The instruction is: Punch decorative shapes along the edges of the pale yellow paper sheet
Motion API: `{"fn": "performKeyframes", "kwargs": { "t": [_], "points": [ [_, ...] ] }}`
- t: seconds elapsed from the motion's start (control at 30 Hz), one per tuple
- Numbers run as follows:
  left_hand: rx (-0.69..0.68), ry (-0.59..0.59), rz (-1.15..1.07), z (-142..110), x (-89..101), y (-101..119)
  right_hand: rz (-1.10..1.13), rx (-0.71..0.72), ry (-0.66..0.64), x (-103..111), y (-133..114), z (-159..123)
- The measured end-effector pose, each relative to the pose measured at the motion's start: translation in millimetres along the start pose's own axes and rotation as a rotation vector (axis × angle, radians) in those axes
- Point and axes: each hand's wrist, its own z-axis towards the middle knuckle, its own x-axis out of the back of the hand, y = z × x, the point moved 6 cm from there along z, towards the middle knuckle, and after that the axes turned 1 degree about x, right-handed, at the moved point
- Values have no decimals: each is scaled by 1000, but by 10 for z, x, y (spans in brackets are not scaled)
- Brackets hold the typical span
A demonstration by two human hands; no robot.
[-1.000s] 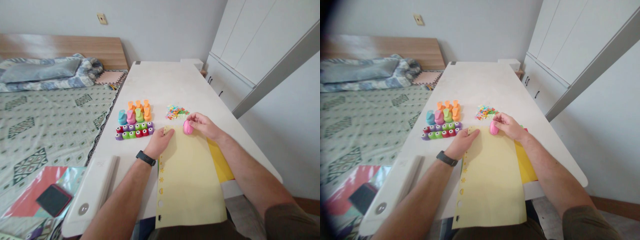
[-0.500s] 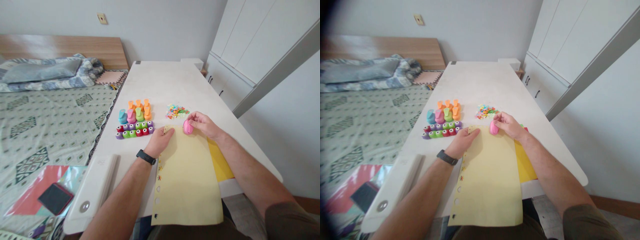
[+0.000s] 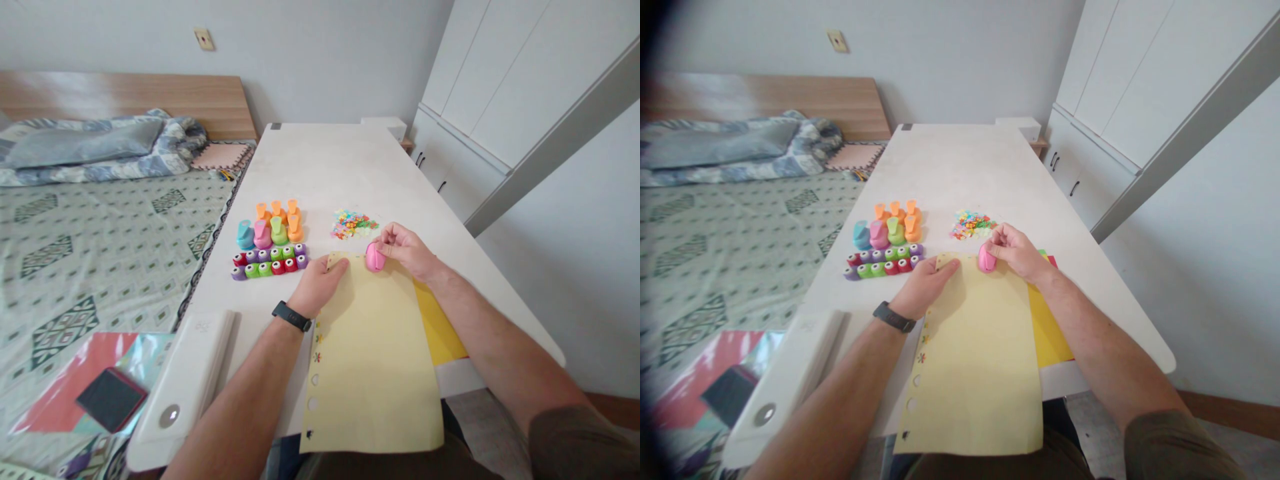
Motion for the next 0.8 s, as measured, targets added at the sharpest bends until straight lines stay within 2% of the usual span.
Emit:
{"fn": "performKeyframes", "kwargs": {
  "t": [0.33, 0.53, 0.8],
  "points": [
    [39, -15, -44, -5, -18, -18, 92, 0, -22, -53, -15, 0],
    [66, -31, -72, -34, -40, -4, 100, -8, 75, 25, 38, 17],
    [74, -38, -103, -25, -46, 9, 92, -58, 17, 7, 99, 14]
  ]
}}
